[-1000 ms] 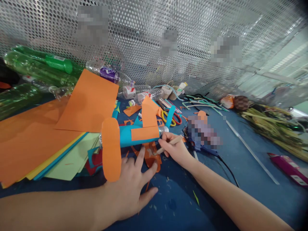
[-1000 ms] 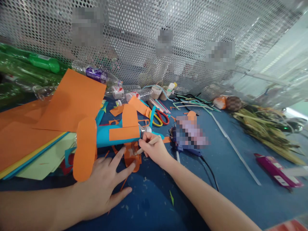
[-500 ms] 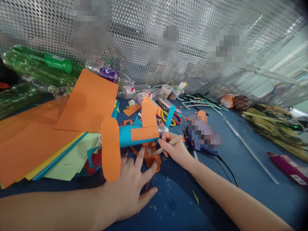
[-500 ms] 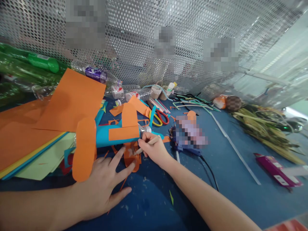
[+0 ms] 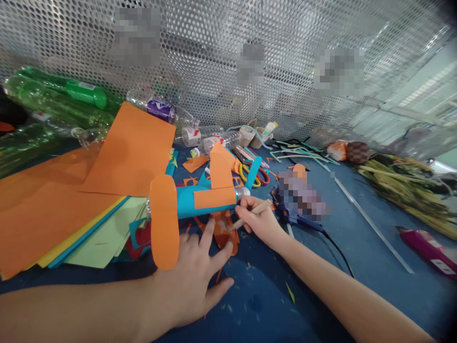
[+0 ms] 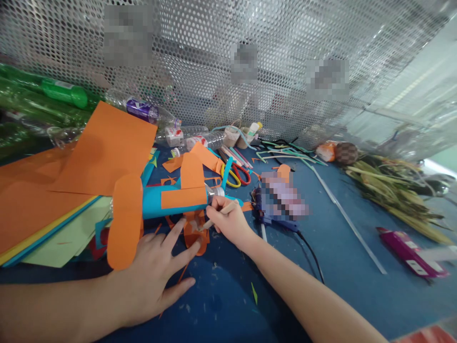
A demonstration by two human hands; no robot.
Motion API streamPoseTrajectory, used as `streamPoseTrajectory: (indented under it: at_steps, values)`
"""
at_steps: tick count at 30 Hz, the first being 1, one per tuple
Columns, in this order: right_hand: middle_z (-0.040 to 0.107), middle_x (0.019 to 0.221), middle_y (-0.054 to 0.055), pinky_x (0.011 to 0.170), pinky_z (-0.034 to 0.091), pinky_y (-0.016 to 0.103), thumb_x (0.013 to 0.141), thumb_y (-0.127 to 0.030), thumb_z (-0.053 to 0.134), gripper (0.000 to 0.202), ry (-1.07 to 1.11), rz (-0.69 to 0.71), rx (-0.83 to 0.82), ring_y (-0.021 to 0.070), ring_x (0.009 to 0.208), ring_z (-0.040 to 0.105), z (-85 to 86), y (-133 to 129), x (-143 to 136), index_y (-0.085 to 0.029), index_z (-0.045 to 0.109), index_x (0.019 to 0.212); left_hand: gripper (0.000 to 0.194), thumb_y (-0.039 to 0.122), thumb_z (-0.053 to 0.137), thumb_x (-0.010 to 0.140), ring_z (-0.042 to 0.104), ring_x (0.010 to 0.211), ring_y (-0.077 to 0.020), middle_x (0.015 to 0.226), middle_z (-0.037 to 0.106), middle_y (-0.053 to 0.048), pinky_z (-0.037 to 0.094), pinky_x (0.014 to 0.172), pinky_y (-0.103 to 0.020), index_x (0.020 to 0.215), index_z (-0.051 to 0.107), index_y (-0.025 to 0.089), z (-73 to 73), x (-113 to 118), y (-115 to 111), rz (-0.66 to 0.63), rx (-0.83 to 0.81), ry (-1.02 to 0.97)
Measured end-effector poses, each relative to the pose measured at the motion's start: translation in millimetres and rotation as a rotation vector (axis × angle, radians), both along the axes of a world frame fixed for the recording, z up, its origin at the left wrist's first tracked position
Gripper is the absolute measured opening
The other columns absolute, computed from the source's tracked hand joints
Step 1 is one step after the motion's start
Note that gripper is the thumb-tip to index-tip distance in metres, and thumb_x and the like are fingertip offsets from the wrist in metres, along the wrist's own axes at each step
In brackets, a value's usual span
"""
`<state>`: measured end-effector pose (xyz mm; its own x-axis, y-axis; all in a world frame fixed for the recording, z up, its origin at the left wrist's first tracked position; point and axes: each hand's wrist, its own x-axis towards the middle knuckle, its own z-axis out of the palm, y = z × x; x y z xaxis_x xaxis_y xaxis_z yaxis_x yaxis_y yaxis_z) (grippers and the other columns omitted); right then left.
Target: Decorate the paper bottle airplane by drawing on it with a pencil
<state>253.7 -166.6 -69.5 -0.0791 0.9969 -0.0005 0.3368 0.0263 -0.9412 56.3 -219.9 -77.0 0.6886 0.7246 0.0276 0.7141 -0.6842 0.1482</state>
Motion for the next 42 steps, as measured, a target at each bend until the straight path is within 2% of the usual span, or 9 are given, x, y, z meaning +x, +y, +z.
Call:
streamPoseTrajectory:
  at_steps: [20,24,42]
  values:
    - [0.036,0.036,-0.010,0.036,0.021,0.019,0.073,-0.022,0.052,0.027,0.034,-0.033,-0.008,0.0053,0.031,0.031,-1.9,0.1,0.6,-0.021,0.035,0.053,0.049,0.057,0.036,0.088,0.055,0.097,-0.0339,0.148,0.027,-0.012,0.041,0.082,-0.055,0.133,0.044,0.038,-2.6,-0.3,0.2,0.005,-0.004,-0.009]
    - [0.038,0.035,-0.009,0.038,0.025,0.019,0.074,-0.021,0.052,0.026,0.006,-0.009,0.003,0.0055,0.032,0.033,-1.2,0.0,1.2,-0.021,0.037,0.053,0.049,0.056,0.035,0.088,0.055,0.097,-0.0344,0.147,0.028,-0.013,0.040,0.083,-0.055,0.133,0.045,0.038,-3.2,-0.8,0.4,0.008,-0.002,-0.009]
    - [0.034,0.036,-0.010,0.035,0.021,0.019,0.073,-0.020,0.051,0.028,0.022,-0.035,0.001,0.0054,0.031,0.030,-2.0,0.7,1.5,-0.022,0.034,0.051,0.049,0.055,0.036,0.088,0.056,0.095,-0.0351,0.146,0.029,-0.015,0.041,0.080,-0.056,0.133,0.044,0.037,0.2,0.3,-0.1,-0.002,-0.008,-0.008]
